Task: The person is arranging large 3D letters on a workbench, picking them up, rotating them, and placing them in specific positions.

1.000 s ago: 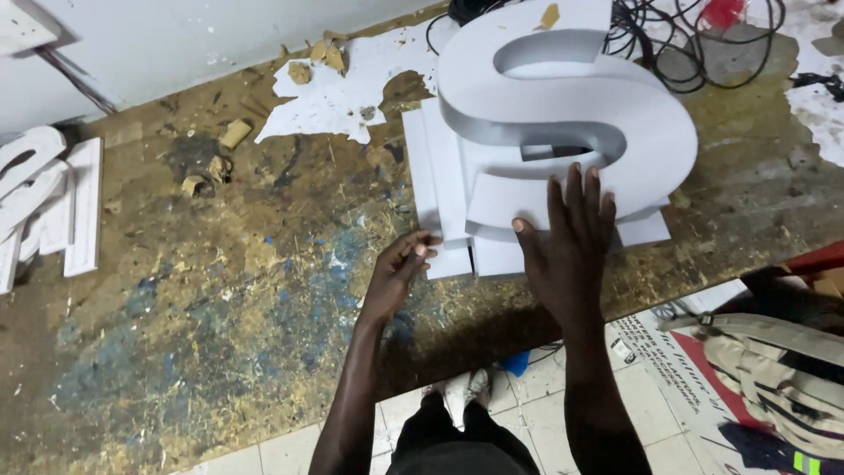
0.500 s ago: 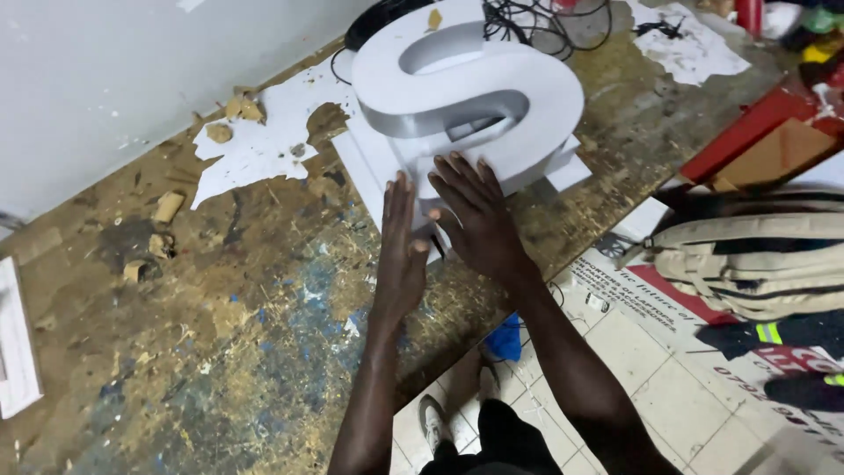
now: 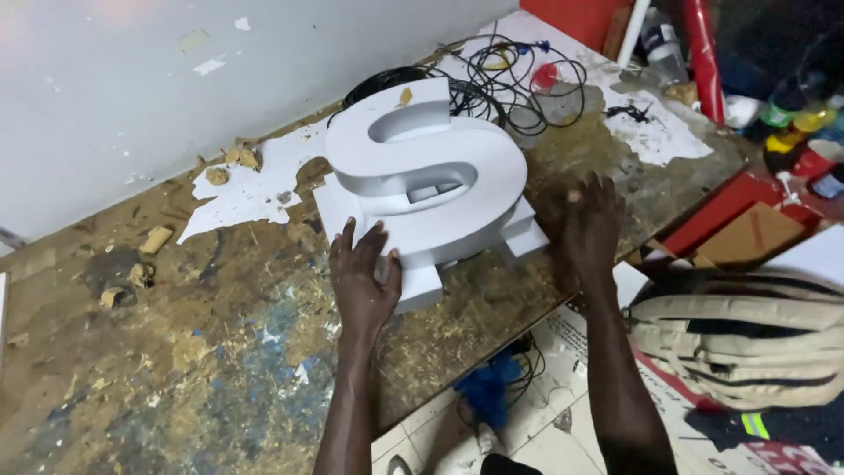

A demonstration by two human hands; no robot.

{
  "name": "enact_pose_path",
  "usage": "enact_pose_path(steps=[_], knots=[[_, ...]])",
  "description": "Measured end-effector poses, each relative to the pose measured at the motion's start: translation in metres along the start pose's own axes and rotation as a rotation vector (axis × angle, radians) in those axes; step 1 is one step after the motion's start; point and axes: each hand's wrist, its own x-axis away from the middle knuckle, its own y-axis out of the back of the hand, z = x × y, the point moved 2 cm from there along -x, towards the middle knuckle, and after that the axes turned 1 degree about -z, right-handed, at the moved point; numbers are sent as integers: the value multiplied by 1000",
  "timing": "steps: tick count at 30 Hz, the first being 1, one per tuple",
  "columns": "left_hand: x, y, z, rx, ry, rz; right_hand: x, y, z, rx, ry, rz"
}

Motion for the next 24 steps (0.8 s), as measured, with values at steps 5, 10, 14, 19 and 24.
enact_pose_path(steps=[5,10,14,19,24], knots=[[-30,-21,-58,-77,-34,360,-28,-47,108,-199,444,132],[-31,-35,-68,-263,-33,563,-99,-114,99,118,497,807],[-29,-30,-78,-270,34,593,-121,-64,44,152,338,882],[-67,-50,-85,-284,106,625,-85,-36,16,69,428,166],[-123,-122,-45,-199,-58,863,-31,-68,60,-164,531,271]])
